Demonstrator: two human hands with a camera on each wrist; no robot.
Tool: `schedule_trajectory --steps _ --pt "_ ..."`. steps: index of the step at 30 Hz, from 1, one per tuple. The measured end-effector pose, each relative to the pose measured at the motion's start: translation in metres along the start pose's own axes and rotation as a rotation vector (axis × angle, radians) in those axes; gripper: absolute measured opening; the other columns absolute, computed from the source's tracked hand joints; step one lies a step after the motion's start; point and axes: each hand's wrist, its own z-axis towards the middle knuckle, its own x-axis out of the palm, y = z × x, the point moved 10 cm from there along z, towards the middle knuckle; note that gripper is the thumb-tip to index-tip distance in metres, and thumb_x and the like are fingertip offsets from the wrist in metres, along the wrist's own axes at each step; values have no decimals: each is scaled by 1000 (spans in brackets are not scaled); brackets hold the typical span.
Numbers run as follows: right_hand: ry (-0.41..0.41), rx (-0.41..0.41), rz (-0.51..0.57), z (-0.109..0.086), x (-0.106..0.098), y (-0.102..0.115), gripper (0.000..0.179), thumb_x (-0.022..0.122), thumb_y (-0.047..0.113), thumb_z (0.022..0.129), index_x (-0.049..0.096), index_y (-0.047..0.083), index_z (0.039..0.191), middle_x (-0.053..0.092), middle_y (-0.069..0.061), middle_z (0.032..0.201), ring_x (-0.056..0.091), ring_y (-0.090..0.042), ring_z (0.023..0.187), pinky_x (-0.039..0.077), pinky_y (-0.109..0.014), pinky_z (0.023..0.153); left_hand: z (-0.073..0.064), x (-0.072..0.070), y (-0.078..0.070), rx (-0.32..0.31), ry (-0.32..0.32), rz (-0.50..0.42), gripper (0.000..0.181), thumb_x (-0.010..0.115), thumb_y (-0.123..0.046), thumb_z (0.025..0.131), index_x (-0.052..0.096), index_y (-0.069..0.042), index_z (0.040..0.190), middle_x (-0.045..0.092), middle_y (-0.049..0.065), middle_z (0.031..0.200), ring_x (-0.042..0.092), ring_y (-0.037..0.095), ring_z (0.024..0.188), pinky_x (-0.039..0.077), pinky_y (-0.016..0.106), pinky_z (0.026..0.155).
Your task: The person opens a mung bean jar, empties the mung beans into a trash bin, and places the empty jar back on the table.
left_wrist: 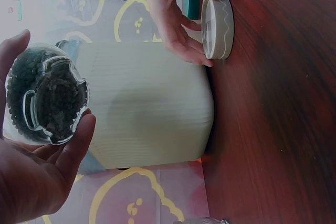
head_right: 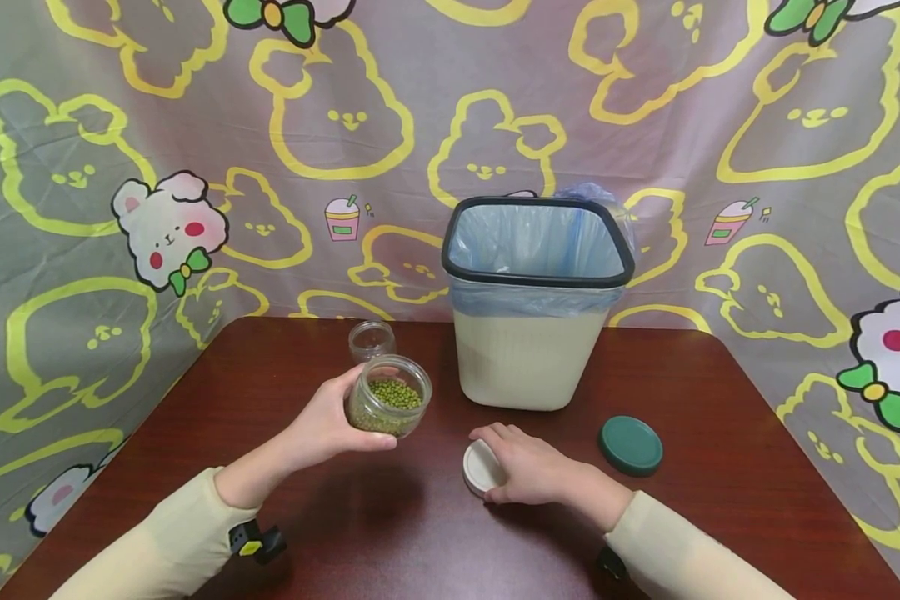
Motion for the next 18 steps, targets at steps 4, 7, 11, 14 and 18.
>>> schedule_trajectory --steps 4,7,11,14,18 --pt "-5 9 12 -2 -4 0 73 84 32 74 48 8 133 52 -4 122 52 -21 107 48 -39 83 1 0 -1 8 -3 5 76 91 -22 64 55 -10 129 64 -3 113 59 14 102 47 37 89" --pt "-40 11 21 -2 -13 1 70 81 33 78 48 9 134 51 -4 128 51 -20 113 47 -41 87 3 0 -2 15 -4 6 76 91 -21 63 55 -9 130 64 -3 114 59 14 103 46 37 90" --pt "-130 -21 5 -3 -32 5 64 78 30 82 48 10 135 50 -3 132 50 -20 119 46 -43 92 4 -2 -5 26 -7 4 78 91 -18 62 55 -8 130 64 -2 116 59 14 105 46 38 92" --pt "-215 -61 -13 -5 -50 10 62 78 28 83 49 9 134 50 -4 133 50 -21 121 46 -44 94 5 -4 -6 30 -14 14 78 91 -19 62 55 -9 130 64 -3 117 58 14 105 45 39 93" --pt "-357 -122 -19 -10 -81 19 56 77 23 83 52 10 132 51 -3 132 50 -20 121 44 -38 95 4 -6 -7 27 -19 18 78 92 -19 62 55 -10 130 63 -3 117 58 14 105 45 39 93"
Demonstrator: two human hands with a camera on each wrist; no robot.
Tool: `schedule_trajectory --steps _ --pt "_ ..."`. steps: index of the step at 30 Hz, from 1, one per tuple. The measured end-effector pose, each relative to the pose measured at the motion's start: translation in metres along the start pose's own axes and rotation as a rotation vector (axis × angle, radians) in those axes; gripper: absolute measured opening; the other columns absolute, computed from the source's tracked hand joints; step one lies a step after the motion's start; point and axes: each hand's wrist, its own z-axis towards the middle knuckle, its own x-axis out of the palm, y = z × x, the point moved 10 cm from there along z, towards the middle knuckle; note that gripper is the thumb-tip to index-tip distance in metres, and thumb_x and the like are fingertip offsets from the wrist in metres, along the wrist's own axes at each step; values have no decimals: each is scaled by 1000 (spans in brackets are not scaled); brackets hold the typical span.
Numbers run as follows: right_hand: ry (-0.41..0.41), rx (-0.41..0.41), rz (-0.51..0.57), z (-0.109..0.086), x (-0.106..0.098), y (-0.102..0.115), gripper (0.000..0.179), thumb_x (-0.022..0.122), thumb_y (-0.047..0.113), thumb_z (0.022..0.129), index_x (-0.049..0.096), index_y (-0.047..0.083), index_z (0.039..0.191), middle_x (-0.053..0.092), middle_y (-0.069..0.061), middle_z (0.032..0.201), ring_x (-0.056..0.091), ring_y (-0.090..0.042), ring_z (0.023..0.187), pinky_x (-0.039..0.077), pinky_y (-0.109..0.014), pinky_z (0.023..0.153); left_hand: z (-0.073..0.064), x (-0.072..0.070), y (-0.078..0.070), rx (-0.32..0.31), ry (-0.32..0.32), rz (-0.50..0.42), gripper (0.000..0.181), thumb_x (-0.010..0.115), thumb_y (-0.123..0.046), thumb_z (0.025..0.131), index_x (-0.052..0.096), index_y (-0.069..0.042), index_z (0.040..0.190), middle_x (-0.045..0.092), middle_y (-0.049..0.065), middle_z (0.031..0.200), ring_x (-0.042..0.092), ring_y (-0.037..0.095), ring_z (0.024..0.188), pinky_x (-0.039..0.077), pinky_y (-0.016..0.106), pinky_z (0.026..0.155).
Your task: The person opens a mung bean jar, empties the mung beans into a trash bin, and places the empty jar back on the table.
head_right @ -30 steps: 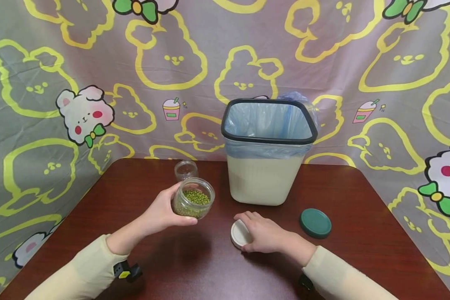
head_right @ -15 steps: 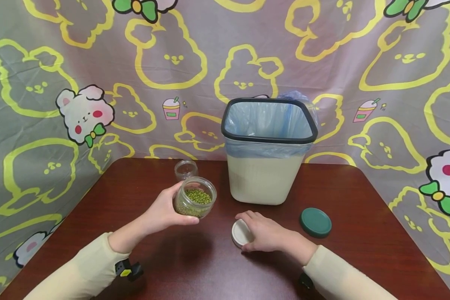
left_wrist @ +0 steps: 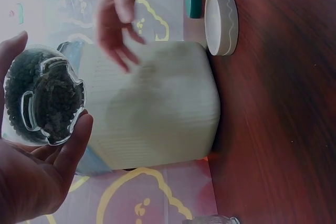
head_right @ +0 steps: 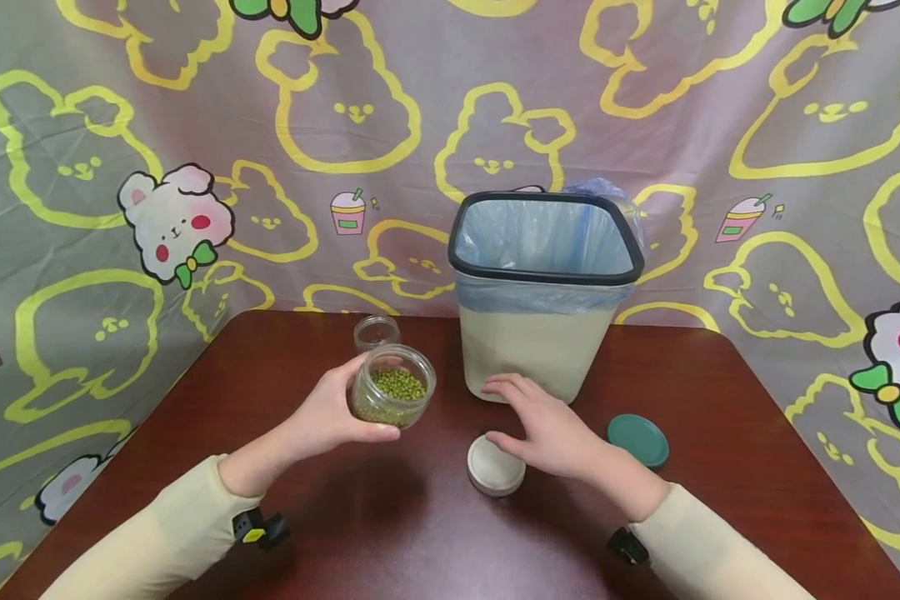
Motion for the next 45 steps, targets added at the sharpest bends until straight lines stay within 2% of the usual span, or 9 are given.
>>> schedule_trajectory --steps 4,7,9,14,18,26,33,40,45 --pt "-182 -94 21 4 -39 8 46 74 17 85 57 11 127 54 -4 129 52 -20 118 38 -24 98 1 0 -2 2 8 -8 79 92 -18 62 54 -9 131 63 -2 119 57 14 106 45 40 94" --pt "-313 -167 34 3 -70 15 38 67 28 92 61 5 121 58 -8 124 54 -23 114 34 -18 100 3 -1 -3 -3 12 -12 79 92 -19 63 54 -9 132 62 -2 119 57 15 106 46 40 92" --pt "-383 -209 38 3 -88 19 42 61 36 95 62 1 118 60 -12 121 55 -24 113 35 -18 98 4 -1 -4 -5 13 -14 80 92 -19 62 54 -9 132 62 -2 119 57 15 106 46 41 92" --pt "-495 -281 12 4 -123 27 48 58 40 96 63 -5 112 62 -18 117 55 -23 110 39 -18 87 6 -3 -8 15 4 -9 79 92 -18 62 54 -10 131 62 -2 120 57 14 107 46 40 92" --pt "-554 -305 -47 5 -147 32 52 57 41 96 63 -8 110 62 -22 114 55 -28 109 37 -20 95 7 -6 -12 37 -9 2 79 92 -17 62 55 -11 131 61 -3 121 57 14 108 45 39 93" --pt "-561 -239 -233 17 -178 15 58 52 49 96 61 -6 114 58 -21 120 52 -40 108 35 -27 100 10 -10 -17 58 -22 -1 80 93 -16 61 54 -8 131 61 -3 122 56 14 109 43 39 95" --pt "-481 -159 -306 27 -177 -12 64 49 55 95 61 -4 115 57 -21 122 50 -41 110 38 -43 98 16 -16 -20 63 -39 -2 79 92 -15 62 54 -8 131 61 -3 121 54 15 110 44 40 95" --pt "-364 -87 -360 33 -164 -32 44 75 18 79 61 -3 116 59 -20 115 52 -40 104 38 -55 88 24 -24 -28 63 -50 16 80 92 -17 63 53 -11 133 60 -1 119 54 16 108 46 41 92" --pt "-355 -62 -391 35 -161 -36 36 76 16 80 64 0 110 65 -16 99 56 -37 91 39 -51 82 30 -33 -34 67 -62 32 81 92 -18 64 52 -11 134 61 -1 118 56 17 105 47 41 91"
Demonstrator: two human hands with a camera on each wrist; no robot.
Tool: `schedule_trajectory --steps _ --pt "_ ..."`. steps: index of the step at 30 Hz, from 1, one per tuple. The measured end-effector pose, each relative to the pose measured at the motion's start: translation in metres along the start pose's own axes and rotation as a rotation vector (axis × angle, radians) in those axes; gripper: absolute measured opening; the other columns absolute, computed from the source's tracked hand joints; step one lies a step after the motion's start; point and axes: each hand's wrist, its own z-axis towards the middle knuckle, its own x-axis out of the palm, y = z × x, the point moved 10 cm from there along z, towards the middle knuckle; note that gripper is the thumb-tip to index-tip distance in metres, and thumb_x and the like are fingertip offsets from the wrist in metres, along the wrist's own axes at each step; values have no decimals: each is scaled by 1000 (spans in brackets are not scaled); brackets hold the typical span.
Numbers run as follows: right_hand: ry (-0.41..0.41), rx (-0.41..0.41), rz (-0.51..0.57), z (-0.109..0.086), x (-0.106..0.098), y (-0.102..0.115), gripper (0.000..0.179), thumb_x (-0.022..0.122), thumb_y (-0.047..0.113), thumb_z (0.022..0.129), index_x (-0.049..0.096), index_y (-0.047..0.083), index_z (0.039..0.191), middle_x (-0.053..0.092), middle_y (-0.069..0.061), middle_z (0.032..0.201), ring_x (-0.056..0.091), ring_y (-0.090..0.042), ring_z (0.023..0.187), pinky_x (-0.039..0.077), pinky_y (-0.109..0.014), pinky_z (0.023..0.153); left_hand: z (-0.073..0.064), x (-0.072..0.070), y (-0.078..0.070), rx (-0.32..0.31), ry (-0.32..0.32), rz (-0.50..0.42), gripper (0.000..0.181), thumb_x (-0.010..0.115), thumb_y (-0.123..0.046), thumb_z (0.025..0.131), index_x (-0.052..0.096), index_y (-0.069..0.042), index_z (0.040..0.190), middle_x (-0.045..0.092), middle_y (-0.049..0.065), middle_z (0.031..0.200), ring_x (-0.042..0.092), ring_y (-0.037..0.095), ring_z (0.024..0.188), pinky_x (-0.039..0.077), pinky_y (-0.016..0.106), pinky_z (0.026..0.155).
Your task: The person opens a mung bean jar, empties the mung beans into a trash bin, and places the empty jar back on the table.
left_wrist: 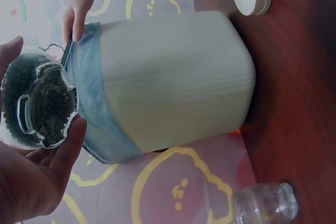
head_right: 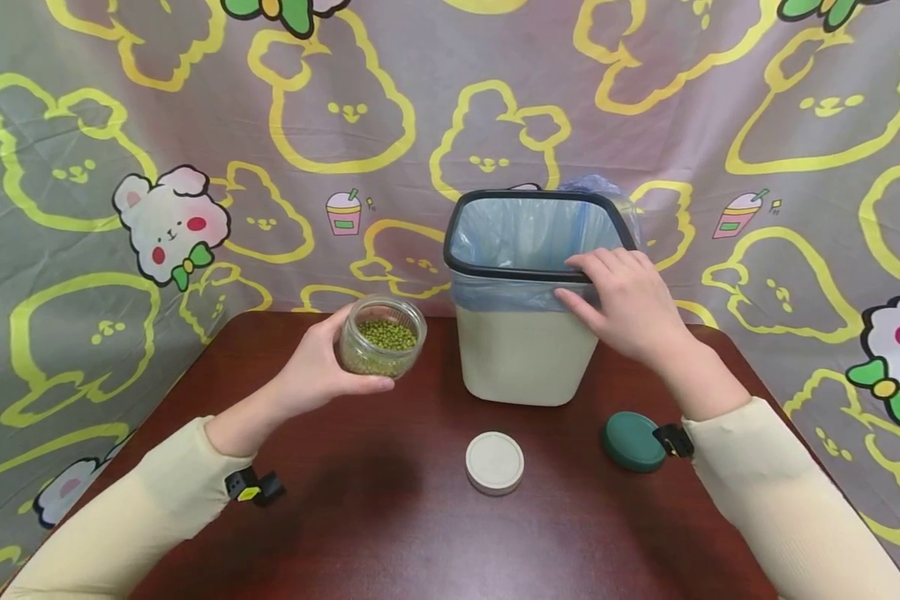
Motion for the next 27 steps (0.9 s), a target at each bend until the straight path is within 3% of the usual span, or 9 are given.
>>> schedule_trajectory --steps 6,10,17,27 --pt "-5 17 -5 3 -1 -1 25 77 14 79 66 2 98 67 -13 87 58 -34 79 39 -49 74 13 -12 -10 14 -28 20 77 91 -19 65 53 -11 131 62 0 114 57 17 103 46 40 90" --pt "-27 1 -2 4 -3 0 19 76 14 78 61 2 82 60 -10 71 54 -32 67 39 -49 68 22 -19 -19 27 -40 20 74 91 -20 66 54 -11 130 62 0 113 58 17 101 47 40 89" --pt "-43 -1 -27 4 -1 0 33 73 19 80 45 9 66 38 0 57 42 -25 54 32 -44 59 39 -35 -30 27 -78 19 71 88 -18 69 53 -7 130 62 4 113 58 19 100 47 39 88" --pt "-100 29 -65 3 -3 -3 41 69 31 81 40 10 61 36 -1 53 40 -28 51 32 -44 56 77 -51 -40 5 -120 57 67 88 -19 70 56 -6 127 62 6 114 57 18 102 46 35 87"
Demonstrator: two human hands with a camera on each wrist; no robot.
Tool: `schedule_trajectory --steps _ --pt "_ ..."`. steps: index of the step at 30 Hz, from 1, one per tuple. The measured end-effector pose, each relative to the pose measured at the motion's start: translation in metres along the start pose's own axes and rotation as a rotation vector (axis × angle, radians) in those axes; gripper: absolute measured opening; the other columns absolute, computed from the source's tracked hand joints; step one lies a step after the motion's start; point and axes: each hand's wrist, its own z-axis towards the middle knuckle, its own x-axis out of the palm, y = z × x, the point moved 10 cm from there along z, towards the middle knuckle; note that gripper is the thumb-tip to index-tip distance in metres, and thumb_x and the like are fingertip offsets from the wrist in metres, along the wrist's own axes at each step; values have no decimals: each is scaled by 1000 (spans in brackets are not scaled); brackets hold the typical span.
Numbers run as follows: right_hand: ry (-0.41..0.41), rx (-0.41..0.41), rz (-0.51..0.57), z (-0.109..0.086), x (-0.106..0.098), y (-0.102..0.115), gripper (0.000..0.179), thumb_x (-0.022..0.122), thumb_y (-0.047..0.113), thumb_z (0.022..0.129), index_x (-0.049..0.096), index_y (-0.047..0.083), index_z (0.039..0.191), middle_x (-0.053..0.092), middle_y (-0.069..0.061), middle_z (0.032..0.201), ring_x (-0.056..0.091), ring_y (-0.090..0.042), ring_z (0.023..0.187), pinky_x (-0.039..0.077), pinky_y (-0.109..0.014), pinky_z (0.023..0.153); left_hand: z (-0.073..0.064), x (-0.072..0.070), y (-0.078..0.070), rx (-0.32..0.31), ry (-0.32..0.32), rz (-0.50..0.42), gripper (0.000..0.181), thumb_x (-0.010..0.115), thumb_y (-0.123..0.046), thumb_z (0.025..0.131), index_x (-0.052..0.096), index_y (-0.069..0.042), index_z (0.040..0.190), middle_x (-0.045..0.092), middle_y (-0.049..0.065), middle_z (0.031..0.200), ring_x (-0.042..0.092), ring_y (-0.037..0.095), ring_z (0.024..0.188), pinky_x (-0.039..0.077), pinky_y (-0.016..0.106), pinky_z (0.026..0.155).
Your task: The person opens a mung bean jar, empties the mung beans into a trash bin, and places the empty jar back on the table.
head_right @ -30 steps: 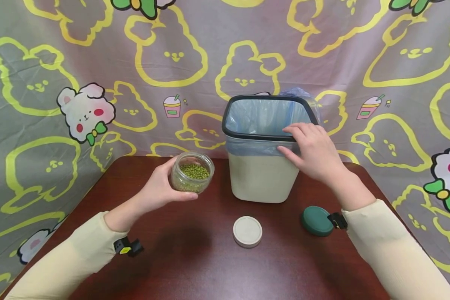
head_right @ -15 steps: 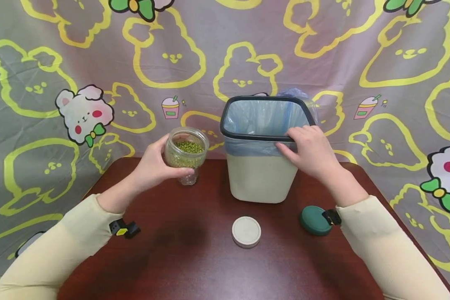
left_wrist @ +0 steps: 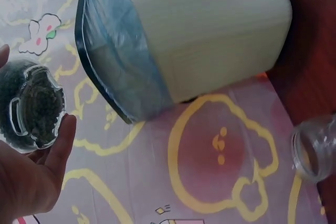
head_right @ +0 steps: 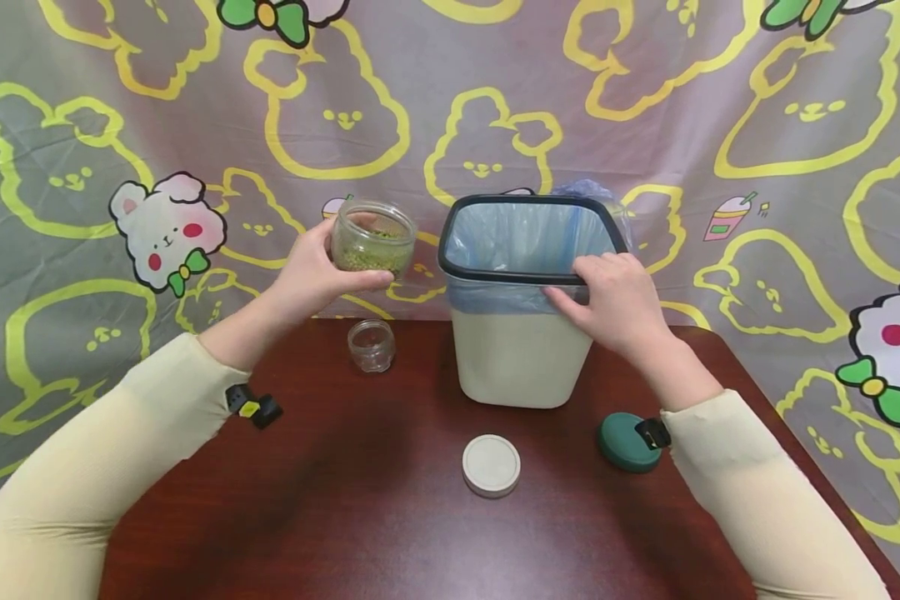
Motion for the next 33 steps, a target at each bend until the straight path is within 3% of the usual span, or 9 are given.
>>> schedule_trajectory --steps 7,16,26,33 --pt "-27 9 5 -2 1 -2 40 70 32 80 41 10 61 37 -2 54 41 -29 52 33 -46 57 32 1 -3 -52 19 40 73 87 -30 70 53 -11 132 59 2 118 55 15 106 45 34 89" --pt "-36 23 -6 -2 -1 -2 39 71 31 78 42 9 62 38 -3 54 42 -29 52 33 -46 57 74 7 -23 5 67 61 71 87 -30 72 53 -10 131 61 1 114 56 14 101 45 29 87" --pt "-38 27 -10 -2 1 -2 40 72 31 78 41 10 62 38 -3 54 41 -29 52 33 -46 57 101 19 -41 8 127 110 66 88 -32 70 56 -9 124 62 2 111 57 14 98 47 26 83" --pt "-43 28 -4 -3 1 -2 40 73 30 77 42 10 62 38 -2 54 41 -28 52 33 -46 57 116 30 -53 9 200 246 69 85 -39 73 51 -7 124 59 3 111 56 15 94 46 26 78"
